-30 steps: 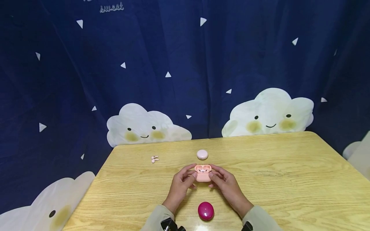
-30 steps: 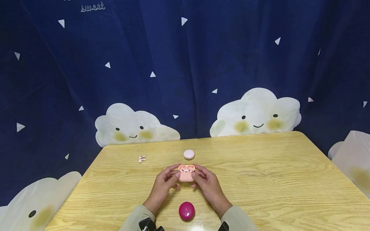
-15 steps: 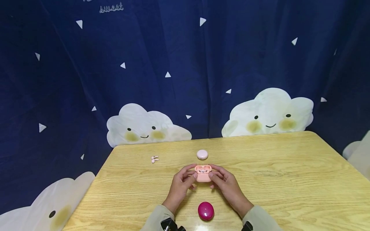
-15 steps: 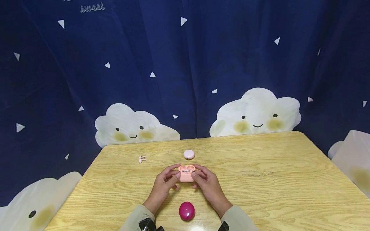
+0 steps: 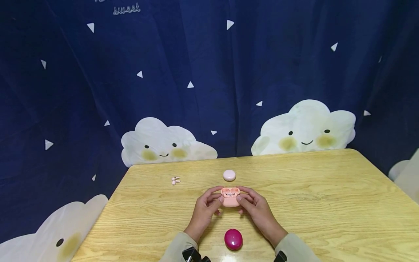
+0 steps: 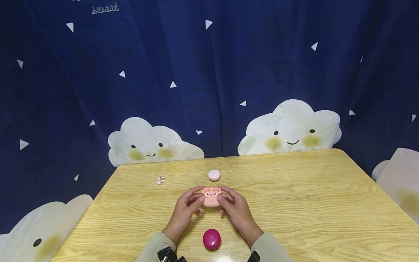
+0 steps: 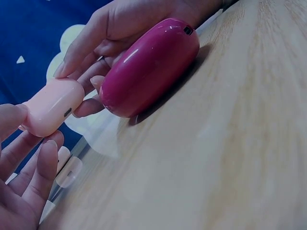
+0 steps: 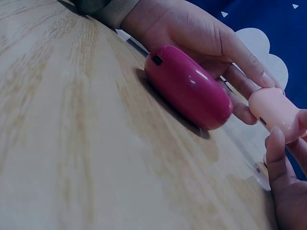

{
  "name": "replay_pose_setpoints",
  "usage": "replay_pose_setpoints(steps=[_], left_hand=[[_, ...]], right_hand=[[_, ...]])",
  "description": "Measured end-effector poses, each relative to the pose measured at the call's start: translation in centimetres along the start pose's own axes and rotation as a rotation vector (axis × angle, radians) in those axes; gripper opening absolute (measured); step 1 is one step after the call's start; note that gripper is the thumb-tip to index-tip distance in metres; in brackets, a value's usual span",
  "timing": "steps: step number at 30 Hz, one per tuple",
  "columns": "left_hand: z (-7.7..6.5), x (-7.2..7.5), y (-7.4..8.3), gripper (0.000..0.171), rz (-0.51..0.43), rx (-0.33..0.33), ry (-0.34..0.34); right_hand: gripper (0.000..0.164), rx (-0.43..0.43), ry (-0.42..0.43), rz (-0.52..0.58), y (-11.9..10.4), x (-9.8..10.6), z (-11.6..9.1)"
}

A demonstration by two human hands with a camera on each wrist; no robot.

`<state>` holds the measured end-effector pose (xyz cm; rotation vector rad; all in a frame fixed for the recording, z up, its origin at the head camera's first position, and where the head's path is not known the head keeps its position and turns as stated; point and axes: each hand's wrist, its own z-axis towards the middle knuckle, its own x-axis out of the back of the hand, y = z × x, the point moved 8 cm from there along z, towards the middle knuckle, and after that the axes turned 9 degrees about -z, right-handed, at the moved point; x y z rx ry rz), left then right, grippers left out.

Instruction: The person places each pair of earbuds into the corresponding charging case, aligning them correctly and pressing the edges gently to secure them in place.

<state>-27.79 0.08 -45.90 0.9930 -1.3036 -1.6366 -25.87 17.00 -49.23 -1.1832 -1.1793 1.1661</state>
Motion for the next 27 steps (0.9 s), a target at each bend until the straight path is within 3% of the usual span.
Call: replay_pose_setpoints(steps=[8, 15, 27], left_hand=[[0.8, 0.7, -2.3, 0.038, -0.019, 0.016, 0.016], [0.0, 0.1, -0.2, 0.037, -0.035, -0.016, 0.004], [-0.1, 0.0, 0.0, 0.036, -0.022, -0.001, 0.003]], right_hand=[[0.042, -0.001, -0.004, -0.009, -0.1, 0.0, 0.1], [0.041, -0.001, -0.009, -0.01, -0.1, 0.0, 0.0], [0.041, 0.002, -0.012, 0.0, -0.2, 0.0, 0.0]])
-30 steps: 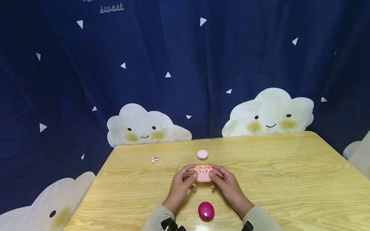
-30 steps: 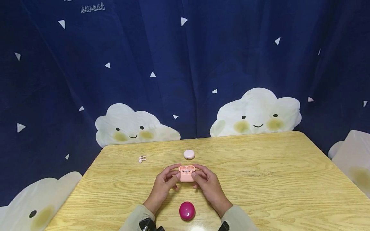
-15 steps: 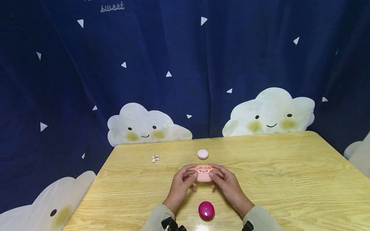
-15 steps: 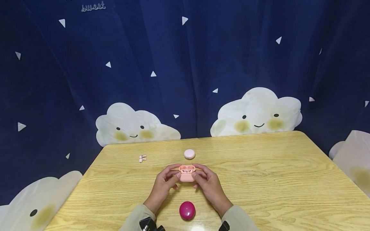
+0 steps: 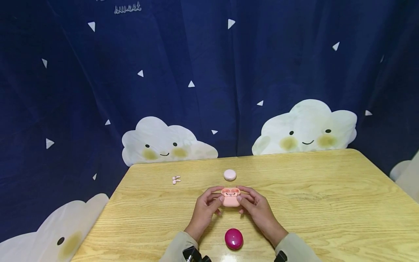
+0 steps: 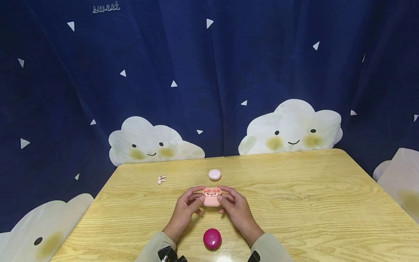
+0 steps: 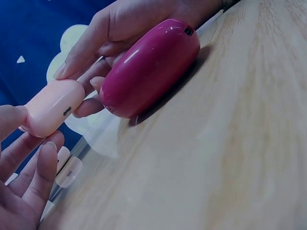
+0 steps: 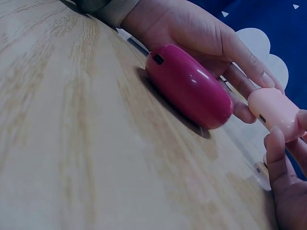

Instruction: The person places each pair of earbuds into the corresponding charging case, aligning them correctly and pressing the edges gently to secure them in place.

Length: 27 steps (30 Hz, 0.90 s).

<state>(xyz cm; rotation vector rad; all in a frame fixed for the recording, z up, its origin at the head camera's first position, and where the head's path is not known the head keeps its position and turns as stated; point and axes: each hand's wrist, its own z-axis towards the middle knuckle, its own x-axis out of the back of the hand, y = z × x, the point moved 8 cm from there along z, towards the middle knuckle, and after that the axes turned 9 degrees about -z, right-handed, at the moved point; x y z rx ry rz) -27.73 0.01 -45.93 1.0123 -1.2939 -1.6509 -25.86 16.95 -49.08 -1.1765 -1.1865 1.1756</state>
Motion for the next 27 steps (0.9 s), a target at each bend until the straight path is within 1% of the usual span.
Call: replay_pose_setpoints(steps=[8, 18, 27], left_hand=[[0.05, -0.03, 0.06, 0.034, 0.015, 0.014, 0.004], [0.01, -0.06, 0.05, 0.033, 0.008, 0.006, 0.008], [0.01, -0.09, 0.1, 0.031, 0.001, 0.006, 0.013]], right_hand=[[0.042, 0.016, -0.001, 0.006, -0.16, -0.05, -0.03], [0.039, 0.003, 0.008, -0.012, 0.0, 0.0, 0.02], [0.038, 0.014, 0.014, -0.006, -0.1, -0.04, 0.01]])
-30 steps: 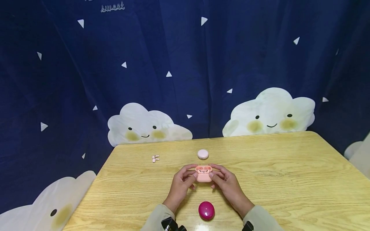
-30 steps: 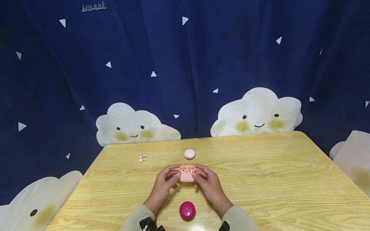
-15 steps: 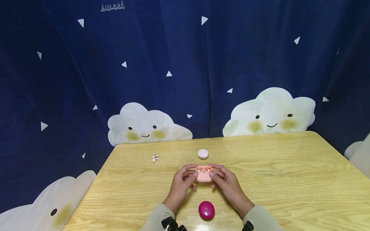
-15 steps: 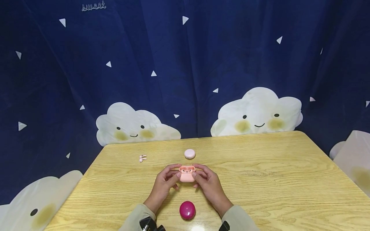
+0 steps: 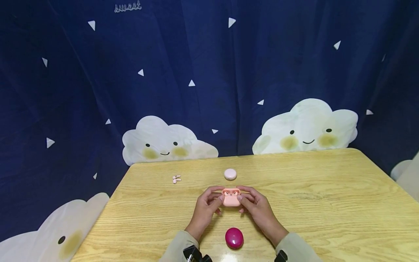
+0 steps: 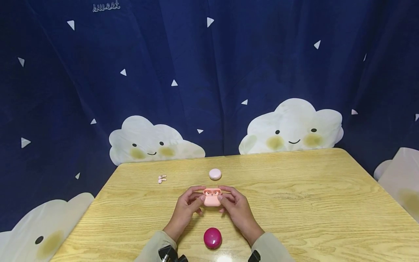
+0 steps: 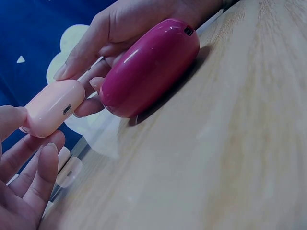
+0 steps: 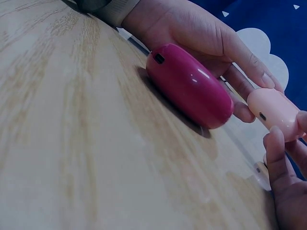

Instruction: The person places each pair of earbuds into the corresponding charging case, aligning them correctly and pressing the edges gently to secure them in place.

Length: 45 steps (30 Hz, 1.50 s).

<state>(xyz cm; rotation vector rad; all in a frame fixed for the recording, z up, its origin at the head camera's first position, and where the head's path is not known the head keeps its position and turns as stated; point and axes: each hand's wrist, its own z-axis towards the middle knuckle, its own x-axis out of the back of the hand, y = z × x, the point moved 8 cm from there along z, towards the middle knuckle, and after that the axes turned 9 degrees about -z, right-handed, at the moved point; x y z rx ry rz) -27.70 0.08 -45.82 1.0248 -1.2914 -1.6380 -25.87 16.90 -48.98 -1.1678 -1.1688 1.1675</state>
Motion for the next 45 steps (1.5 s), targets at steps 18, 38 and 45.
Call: replay_pose_setpoints(steps=[18, 38, 45], left_hand=[[0.1, -0.1, 0.2, 0.029, 0.015, -0.002, -0.016], [0.8, 0.7, -3.1, 0.03, 0.007, 0.006, -0.002], [0.8, 0.6, -3.1, 0.032, 0.046, -0.001, -0.027]], right_hand=[[0.03, 0.006, 0.013, 0.011, 0.1, 0.1, 0.2], [0.029, 0.161, 0.027, -0.127, -0.7, 0.0, -0.2], [0.024, 0.209, 0.071, -0.285, -1.7, 0.0, -0.5]])
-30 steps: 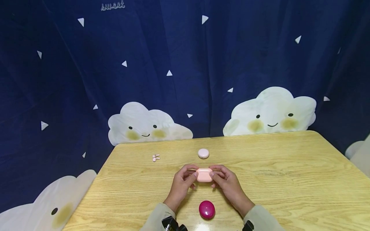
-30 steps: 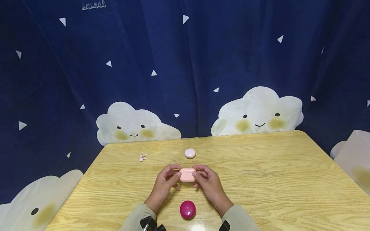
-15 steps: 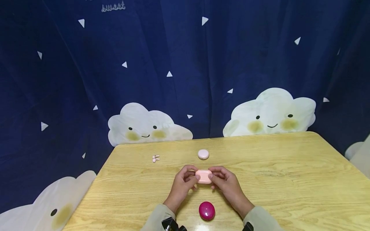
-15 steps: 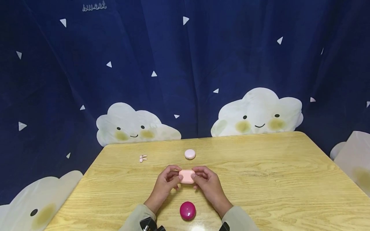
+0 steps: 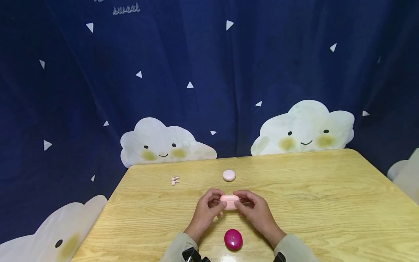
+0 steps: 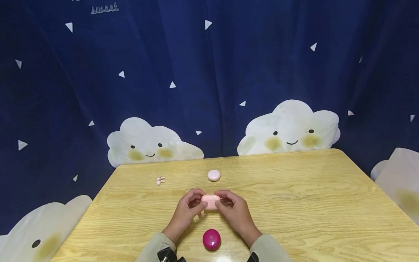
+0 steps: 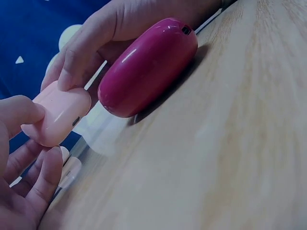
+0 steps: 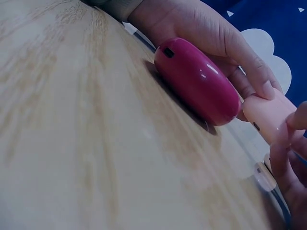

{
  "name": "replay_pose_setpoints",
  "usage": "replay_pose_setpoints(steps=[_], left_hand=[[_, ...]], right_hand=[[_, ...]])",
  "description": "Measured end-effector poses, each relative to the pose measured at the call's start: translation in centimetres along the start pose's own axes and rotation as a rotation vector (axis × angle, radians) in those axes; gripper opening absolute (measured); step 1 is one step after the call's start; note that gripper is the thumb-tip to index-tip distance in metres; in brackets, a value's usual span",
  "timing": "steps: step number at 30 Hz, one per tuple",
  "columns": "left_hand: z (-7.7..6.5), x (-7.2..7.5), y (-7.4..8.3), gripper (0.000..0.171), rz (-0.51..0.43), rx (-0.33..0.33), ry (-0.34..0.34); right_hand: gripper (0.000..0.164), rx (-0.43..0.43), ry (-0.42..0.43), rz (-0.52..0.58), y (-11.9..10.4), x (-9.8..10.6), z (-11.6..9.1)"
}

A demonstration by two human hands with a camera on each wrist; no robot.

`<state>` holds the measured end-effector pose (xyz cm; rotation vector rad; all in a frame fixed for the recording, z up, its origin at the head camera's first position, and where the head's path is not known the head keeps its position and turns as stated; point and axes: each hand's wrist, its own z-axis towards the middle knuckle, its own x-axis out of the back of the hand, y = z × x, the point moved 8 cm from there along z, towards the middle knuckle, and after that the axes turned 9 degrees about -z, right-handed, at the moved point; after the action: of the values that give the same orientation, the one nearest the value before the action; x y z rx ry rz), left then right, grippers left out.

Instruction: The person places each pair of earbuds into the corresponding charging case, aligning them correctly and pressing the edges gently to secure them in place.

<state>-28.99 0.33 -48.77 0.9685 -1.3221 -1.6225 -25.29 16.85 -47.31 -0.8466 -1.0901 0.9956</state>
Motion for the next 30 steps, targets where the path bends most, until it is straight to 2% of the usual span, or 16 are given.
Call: replay_pose_setpoints(steps=[6, 13, 16, 23, 26, 30], left_hand=[[-0.2, 0.0, -0.2, 0.029, 0.037, 0.006, 0.009], [-0.1, 0.0, 0.2, 0.024, 0.117, -0.011, 0.027], [-0.3, -0.1, 0.7, 0.022, 0.169, 0.001, 0.041], [-1.2, -0.8, 3.5, 0.02, 0.222, -0.005, 0.046], [-1.5, -0.9, 4.0, 0.02, 0.24, 0.009, 0.058], [-1.5, -0.9, 4.3, 0.02, 0.247, -0.019, 0.071]], right_hand=[[0.025, 0.07, 0.028, -0.145, -1.3, 0.1, -0.5], [0.025, 0.114, 0.013, -0.187, -0.5, 0.1, -0.3], [0.027, 0.108, 0.008, -0.197, -0.1, 0.1, -0.2], [0.026, 0.068, -0.001, -0.222, 0.2, 0.0, 0.0], [0.026, 0.046, -0.006, -0.226, 0.4, 0.0, -0.1], [0.026, 0.025, 0.004, -0.236, 0.7, 0.1, 0.0]])
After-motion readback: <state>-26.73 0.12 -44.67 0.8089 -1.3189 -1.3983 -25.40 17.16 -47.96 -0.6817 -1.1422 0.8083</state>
